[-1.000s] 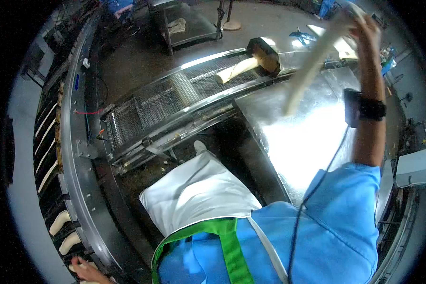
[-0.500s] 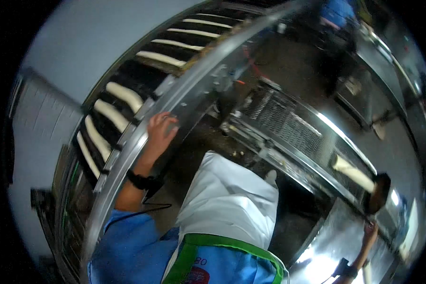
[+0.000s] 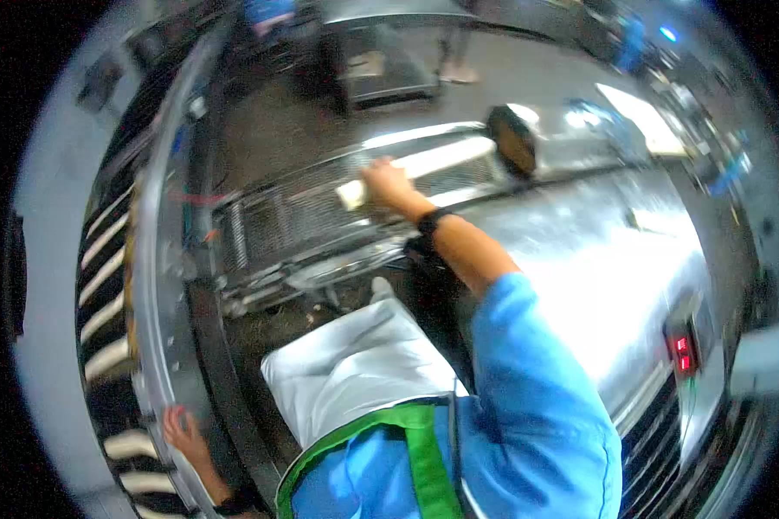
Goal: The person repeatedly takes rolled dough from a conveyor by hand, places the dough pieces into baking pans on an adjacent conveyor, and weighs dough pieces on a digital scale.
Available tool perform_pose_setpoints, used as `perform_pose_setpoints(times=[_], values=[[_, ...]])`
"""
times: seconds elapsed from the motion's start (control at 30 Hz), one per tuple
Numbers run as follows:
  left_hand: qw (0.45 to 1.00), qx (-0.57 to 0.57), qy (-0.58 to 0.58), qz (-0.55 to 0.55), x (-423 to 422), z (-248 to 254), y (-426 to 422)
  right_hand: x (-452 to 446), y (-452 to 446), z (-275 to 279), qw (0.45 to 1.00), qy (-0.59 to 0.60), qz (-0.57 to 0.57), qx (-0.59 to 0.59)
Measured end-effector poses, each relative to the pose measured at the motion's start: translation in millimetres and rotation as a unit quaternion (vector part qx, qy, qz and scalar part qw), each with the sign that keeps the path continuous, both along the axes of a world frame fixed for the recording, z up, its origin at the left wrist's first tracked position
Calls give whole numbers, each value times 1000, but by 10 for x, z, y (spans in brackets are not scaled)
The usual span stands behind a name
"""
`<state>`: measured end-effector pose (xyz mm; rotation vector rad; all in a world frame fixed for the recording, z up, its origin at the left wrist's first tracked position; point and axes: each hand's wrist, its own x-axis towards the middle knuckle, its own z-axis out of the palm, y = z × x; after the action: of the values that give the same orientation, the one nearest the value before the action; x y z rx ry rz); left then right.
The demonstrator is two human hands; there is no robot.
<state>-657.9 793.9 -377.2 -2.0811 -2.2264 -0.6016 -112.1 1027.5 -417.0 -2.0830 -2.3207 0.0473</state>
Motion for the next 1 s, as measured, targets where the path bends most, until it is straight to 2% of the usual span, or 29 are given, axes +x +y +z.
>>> perform_pose_setpoints(times=[0.03,0.17,0.2,0.23,0.27,0.3,0.33,0.4,0.47,0.5,0.57,0.6,0.63,0.7,0.77,0.83,0.9,0.93,0.97,1.0], values=[[1000,6,14,15,43,21,-33,-92,-119,106,998,47,-17,27],[998,24,26,-51,159,37,400,162,-457,615,956,262,4,133],[997,23,31,-67,265,191,343,301,-788,895,894,433,-40,103],[995,20,31,-91,342,188,530,438,-944,1072,802,586,-87,79],[991,39,59,-117,332,123,668,675,-1075,1222,763,627,-123,99],[991,-5,64,-115,459,195,787,914,-1257,1398,721,661,-127,163],[982,37,86,-167,781,480,798,1108,-1441,1620,659,712,-138,197],[964,82,106,-228,1304,926,803,1704,-1723,1985,653,684,-215,243],[959,31,98,-263,1531,1075,814,2318,-1999,2259,604,678,-293,300],[958,32,97,-269,1631,1096,860,2624,-2094,2361,596,644,-335,343],[947,46,104,-299,1798,1111,953,3340,-2411,2519,642,539,-315,446],[946,43,95,-306,1848,1084,1004,3796,-2532,2555,624,502,-292,524],[946,41,98,-307,1889,1074,1031,3764,-2736,2800,667,371,-391,514],[946,30,83,-311,1994,1057,1086,3782,-3030,3063,692,227,-382,569],[946,21,90,-311,2045,985,1122,4020,-3313,3119,723,-35,-490,485],[947,18,89,-308,2166,910,1185,4917,-3662,2590,701,-259,-436,502],[938,13,91,-334,2235,850,1230,4704,-3774,2263,754,-153,-509,385],[940,13,92,-329,2278,783,1256,4738,-3798,1974,767,-188,-488,372],[955,-14,81,-286,2326,652,1292,4786,-3805,1707,779,-220,-465,358],[968,-45,72,-238,2323,552,1317,4651,-3705,1572,796,-151,-489,323]])
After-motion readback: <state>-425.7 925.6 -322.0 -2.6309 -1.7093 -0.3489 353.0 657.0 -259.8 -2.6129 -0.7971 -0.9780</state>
